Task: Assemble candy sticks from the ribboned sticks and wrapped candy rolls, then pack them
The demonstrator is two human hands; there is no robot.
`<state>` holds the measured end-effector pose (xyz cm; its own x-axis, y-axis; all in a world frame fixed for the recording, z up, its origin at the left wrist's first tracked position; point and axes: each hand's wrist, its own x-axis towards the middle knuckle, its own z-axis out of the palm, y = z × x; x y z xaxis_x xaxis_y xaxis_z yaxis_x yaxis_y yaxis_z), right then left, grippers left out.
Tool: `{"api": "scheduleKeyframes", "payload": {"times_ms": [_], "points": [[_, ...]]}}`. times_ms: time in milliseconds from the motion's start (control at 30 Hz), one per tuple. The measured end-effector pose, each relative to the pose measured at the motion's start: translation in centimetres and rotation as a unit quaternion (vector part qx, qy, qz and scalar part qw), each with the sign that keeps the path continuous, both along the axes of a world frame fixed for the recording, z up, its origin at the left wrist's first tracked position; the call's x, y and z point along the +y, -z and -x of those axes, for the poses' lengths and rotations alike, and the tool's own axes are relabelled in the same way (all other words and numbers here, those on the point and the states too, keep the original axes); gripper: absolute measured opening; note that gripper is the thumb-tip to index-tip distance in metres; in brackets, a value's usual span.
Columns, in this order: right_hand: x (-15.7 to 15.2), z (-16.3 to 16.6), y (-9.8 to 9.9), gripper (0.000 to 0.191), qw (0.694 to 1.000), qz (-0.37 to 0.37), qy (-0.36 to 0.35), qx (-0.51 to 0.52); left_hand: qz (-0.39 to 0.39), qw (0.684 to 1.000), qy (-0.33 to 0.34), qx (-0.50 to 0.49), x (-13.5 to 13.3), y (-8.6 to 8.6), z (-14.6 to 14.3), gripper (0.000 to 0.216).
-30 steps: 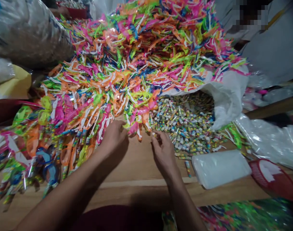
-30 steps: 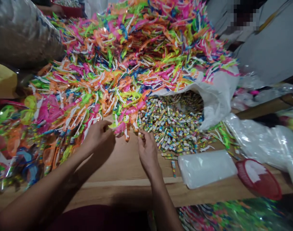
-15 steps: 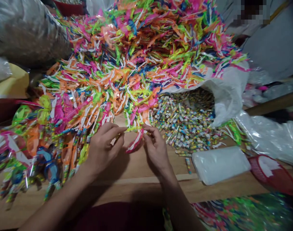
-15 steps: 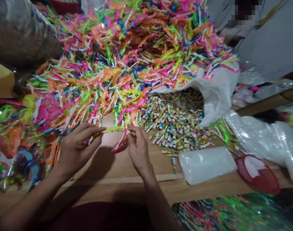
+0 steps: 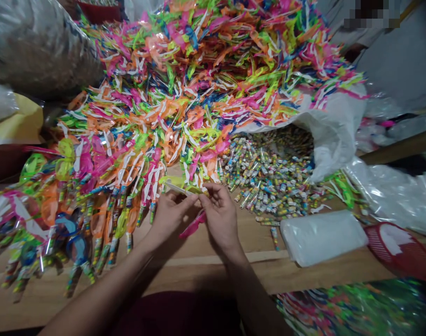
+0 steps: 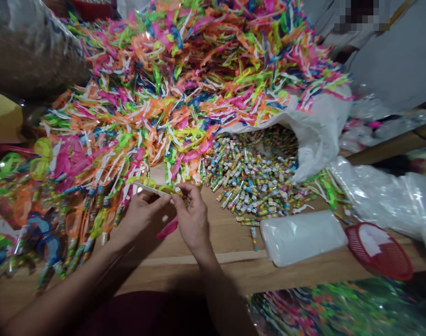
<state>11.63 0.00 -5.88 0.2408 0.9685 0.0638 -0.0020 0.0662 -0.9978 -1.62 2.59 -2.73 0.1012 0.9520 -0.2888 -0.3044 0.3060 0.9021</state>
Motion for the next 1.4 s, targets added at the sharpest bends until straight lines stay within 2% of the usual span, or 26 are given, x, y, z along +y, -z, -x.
{"api": "scheduleKeyframes", "payload": {"times_ms": [100,233,400,733,867,1100,1300,1400], "points": [[-0.5,-0.4,-0.2,0.018,0.996,-0.028,0.014,-0.08,0.014,0.999,-0.032,0.006,0.1,-0.1,-0.2,0.041],[-1.1,-1.1,-0.4,0.014,0.986,-0.055,0.012,-0.159,0.064,0.997,-0.029,-0.029,0.2,-0.7,-0.1,0.049],[-1.5,-0.9,-0.4,0.02,0.985,-0.048,-0.018,-0.162,0.096,0.992,-0.045,-0.064,0.0,-0.7,-0.5,0.053],[-1.5,-1.1,-0.6,0.025,0.977,-0.082,-0.037,-0.193,0.065,0.996,-0.05,0.027,0.1,-0.1,-0.2,0.048],[-1.6,-1.3,-1.0,0.027,0.975,-0.085,-0.047,-0.199,0.073,0.996,-0.048,0.021,-0.1,0.4,-0.3,0.044],[-1.6,-1.4,-0.4,0.024,0.979,-0.066,-0.047,-0.186,0.033,0.996,-0.031,0.075,0.0,0.2,-0.2,0.044],[-1.8,-1.2,0.9,0.021,0.998,0.036,-0.058,-0.012,-0.007,0.991,0.018,0.132,0.6,0.3,0.4,0.046],[-1.8,-1.3,1.0,0.024,0.998,0.032,-0.061,-0.013,-0.016,0.987,0.048,0.152,0.8,0.5,0.8,0.047]]}}
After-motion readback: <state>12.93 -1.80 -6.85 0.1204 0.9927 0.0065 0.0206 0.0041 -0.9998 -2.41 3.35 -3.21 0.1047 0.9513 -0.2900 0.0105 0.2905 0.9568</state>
